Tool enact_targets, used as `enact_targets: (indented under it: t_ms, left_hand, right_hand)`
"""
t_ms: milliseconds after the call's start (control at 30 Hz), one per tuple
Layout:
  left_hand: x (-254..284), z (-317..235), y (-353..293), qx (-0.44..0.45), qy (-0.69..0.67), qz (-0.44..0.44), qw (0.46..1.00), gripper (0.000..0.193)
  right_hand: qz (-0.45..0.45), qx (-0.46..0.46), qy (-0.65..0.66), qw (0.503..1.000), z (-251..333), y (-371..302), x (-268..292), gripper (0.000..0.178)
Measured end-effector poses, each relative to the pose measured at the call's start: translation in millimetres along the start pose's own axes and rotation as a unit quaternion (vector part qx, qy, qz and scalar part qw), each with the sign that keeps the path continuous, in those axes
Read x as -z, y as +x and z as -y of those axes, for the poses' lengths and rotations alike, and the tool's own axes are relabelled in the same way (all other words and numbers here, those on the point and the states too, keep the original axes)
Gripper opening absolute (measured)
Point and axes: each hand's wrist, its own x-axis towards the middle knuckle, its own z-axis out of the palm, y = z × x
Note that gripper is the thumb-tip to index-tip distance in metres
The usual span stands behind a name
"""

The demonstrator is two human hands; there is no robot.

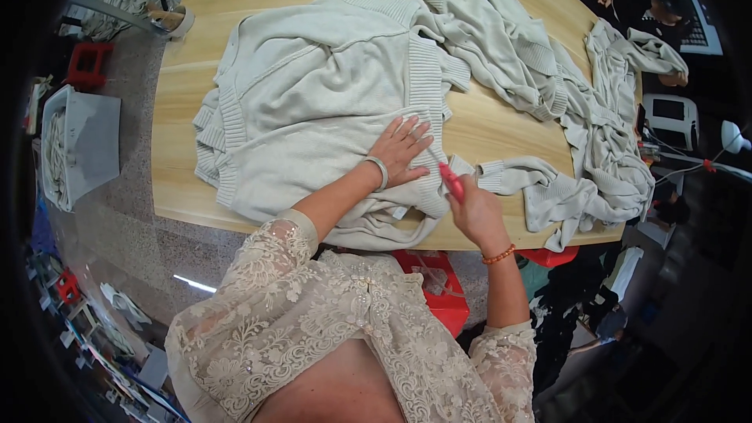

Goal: Trim excess threads and fabric from a knit garment using scissors.

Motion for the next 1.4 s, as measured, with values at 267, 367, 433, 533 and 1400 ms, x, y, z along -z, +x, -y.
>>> enact_targets:
  t_ms: [267,367,433,533,1400]
  left_hand:
    - [-8,11,-6,-0.042,-0.026,-0.061,0.997,0.071]
    - [3,29,-40,-0.053,-0.021,-0.072,0.996,0.069]
    - [40,33,-77,0.044,0.032,-0.043,0.998,0.067]
    - [100,59,-149,0.185,0.09,-0.078,0.976,0.063]
    - [123,139,-264,0.278,-0.602,-0.442,0.604,0.044]
  right_hand:
    - [0.014,0.266,0.09,0.96,123,39,-45,0.027]
    - [0.015,0.257,0.109,0.96,117,34,-34,0.028]
    - [0.031,0.221,0.099,0.97,98,27,-26,0.032]
    - [0.036,0.184,0.081,0.979,81,20,-28,0.032]
    - [0.104,0.312,0.042,0.943,205,56,-70,0.026]
